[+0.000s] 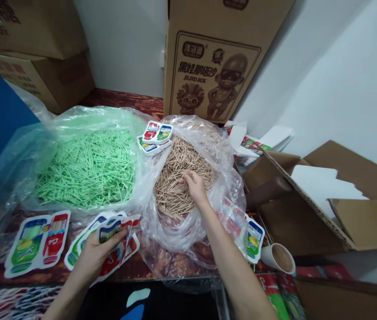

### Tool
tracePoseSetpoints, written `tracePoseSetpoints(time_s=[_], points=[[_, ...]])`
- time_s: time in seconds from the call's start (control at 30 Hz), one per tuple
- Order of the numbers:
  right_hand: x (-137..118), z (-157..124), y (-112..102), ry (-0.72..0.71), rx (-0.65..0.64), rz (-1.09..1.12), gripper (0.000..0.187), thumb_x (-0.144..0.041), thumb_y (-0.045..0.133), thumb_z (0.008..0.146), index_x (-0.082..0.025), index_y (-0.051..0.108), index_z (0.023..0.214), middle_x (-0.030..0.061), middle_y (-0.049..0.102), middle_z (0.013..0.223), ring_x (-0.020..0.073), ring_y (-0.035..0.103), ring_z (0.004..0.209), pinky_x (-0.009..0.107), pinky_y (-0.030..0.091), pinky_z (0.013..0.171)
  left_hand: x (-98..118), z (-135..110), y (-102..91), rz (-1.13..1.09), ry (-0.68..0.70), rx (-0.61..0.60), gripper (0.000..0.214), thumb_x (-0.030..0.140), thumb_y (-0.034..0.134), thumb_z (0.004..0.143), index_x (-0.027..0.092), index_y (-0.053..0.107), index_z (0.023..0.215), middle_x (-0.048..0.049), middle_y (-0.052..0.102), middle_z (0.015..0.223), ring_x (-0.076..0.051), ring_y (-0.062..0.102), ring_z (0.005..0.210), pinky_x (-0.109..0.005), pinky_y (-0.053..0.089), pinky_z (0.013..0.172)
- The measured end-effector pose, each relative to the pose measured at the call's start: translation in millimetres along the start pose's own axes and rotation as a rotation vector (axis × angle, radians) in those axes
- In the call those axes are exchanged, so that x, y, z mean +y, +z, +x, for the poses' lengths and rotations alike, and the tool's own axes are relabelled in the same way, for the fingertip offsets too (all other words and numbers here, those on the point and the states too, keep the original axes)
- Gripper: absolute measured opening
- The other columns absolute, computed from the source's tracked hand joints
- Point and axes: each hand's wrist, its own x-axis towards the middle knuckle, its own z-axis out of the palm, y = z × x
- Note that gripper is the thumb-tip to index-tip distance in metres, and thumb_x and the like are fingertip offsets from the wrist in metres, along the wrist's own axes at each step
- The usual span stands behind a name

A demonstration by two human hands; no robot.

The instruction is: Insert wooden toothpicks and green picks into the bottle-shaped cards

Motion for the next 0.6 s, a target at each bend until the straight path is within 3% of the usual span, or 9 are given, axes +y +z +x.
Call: tracePoseSetpoints(time_s=[0.17, 0.37, 0.6], points=[[-18.7, -41.2, 10.8, 0.094, -0.066, 0.332, 0.021, -0.041, 0.059, 0.079, -0.020, 0.055, 0.084, 0.0011, 0.068, 0.069, 0.0171, 0.065, 0.063, 0.032, 0.052, 0.069, -5.6, 0.5, -0.7, -0.018, -0.011, 0.036, 0.022, 0.035, 0.077, 0.064, 0.015, 0.069, 0.066, -0.0006, 0.066, 0.062, -0.017, 0.059, 0.061, -0.026, 0.047, 0.063], [-0.7, -114.6, 44.6, 0.033, -0.150, 0.090, 0.012, -0.028, 0.051, 0.087, -0.021, 0.061, 0.084, 0.0025, 0.068, 0.082, 0.0186, 0.063, 0.083, 0.032, 0.047, 0.080, -9.9, 4.1, -0.3, -0.029, -0.012, 0.023, 0.024, 0.035, 0.078, 0.064, 0.015, 0.071, 0.072, -0.0014, 0.069, 0.068, -0.018, 0.061, 0.065, -0.028, 0.049, 0.068], [23.2, -128.3, 51.1, -0.004, -0.186, -0.016, 0.015, -0.024, 0.049, 0.087, -0.021, 0.062, 0.084, 0.0016, 0.066, 0.082, 0.0189, 0.061, 0.084, 0.031, 0.045, 0.080, -6.7, 2.6, 3.8, -0.042, -0.016, 0.028, 0.021, 0.032, 0.079, 0.065, 0.015, 0.068, 0.069, 0.0007, 0.068, 0.066, -0.015, 0.060, 0.063, -0.025, 0.048, 0.067]])
